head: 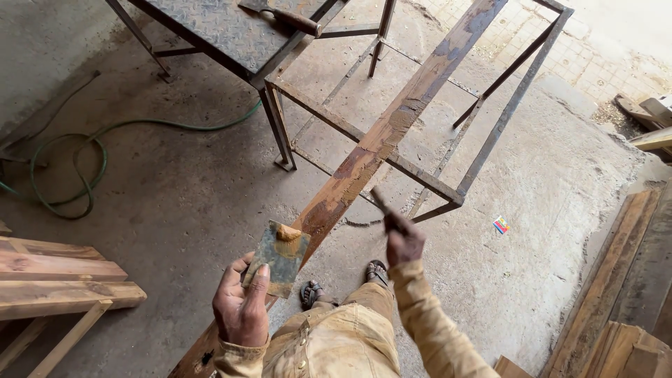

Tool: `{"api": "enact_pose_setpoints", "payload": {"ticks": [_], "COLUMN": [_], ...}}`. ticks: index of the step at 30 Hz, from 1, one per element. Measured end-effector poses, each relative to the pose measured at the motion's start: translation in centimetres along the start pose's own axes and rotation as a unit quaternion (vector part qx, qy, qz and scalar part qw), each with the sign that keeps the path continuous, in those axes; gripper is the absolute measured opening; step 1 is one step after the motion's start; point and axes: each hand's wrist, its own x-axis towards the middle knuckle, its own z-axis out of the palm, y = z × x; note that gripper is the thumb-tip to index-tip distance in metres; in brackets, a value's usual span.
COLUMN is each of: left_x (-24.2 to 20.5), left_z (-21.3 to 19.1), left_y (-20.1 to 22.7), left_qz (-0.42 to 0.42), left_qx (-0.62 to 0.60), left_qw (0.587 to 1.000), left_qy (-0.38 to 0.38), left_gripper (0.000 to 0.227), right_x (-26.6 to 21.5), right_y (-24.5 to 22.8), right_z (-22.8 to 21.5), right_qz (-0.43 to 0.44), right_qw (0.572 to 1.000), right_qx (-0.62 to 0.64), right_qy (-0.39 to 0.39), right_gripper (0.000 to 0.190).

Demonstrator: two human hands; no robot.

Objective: The person applies wood filler to holes and damaged spots along a long wooden plank, scooping filler from a board with a small scraper and pressing it into each defect, then smoothing the filled areas by hand along the plank.

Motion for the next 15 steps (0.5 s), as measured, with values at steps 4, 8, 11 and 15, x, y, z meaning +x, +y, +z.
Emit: {"api": "enact_pose_setpoints", "payload": {"ticks": [4,8,11,15], "left_x": [0.1,0.2,0.1,-0.2], "left_z": [-0.5,-0.6,-0.9,-1.4], "left_y": [-0.5,-0.9,-1.8,-3.2], "left_qz": [0.007,-0.002,0.004,0.011], "left_qx": [0.006,-0.040,-0.064,-0.107], "left_qw": [1.000,0.999,0.998,0.994], "left_qy": [-0.005,0.002,0.015,0.018], "left_gripper": [0.029,0.029,0.029,0.030], "right_x": [4.2,4.1,3.5,5.7], "right_y": [-3.1,-1.6,-2.4,-7.8], "right_z": [0.2,0.2,-0.6,-0.9], "right_qz": [0.148,0.103,0.062,-0.053], "right_qw": [0.978,0.991,0.996,0.990], "right_qx": [-0.129,0.083,0.060,-0.131], "right_qy": [0.071,0.018,0.001,0.017], "right_gripper": [0.034,0.037,0.036,0.029]}}
